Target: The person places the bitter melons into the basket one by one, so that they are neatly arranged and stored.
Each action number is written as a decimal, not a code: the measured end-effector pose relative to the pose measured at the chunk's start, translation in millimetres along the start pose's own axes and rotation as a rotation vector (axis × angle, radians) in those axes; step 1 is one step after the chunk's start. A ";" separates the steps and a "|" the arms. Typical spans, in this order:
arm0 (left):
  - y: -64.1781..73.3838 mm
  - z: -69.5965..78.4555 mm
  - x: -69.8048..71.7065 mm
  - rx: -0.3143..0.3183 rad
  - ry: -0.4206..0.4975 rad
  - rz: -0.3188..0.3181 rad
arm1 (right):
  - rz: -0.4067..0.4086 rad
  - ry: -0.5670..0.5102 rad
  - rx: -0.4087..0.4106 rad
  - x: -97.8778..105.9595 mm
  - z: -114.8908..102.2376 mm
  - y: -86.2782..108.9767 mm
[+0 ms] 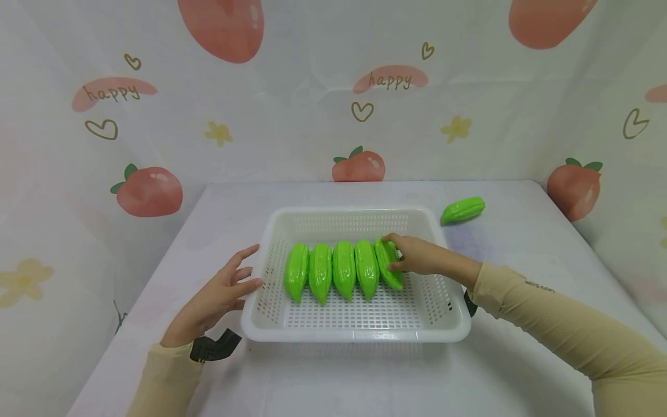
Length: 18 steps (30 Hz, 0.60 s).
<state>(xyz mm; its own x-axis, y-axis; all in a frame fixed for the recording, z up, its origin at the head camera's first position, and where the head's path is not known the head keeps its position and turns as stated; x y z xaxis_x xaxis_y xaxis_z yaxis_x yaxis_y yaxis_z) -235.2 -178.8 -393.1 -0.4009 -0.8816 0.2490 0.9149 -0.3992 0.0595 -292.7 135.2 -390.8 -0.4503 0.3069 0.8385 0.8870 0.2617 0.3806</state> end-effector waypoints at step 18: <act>0.1 -0.1 0.2 0.004 -0.008 0.002 | 0.024 -0.007 0.011 2.2 -0.2 -0.4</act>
<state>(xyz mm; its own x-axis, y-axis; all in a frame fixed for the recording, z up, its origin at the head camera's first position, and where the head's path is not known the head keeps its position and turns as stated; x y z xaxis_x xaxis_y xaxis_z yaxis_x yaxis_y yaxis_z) -235.2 -179.0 -393.2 -0.3986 -0.8804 0.2570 0.9159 -0.3964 0.0628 -294.0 135.5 -389.1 -0.4297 0.3196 0.8445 0.8963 0.2642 0.3561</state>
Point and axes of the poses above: each hand's wrist, its own y-axis away from the middle knuckle, its own x-axis out of the back of the hand, z = x × y, the point moved 10 cm from there along -y, towards the middle knuckle, and after that the axes turned 12 degrees about -x, right-handed, at the moved point
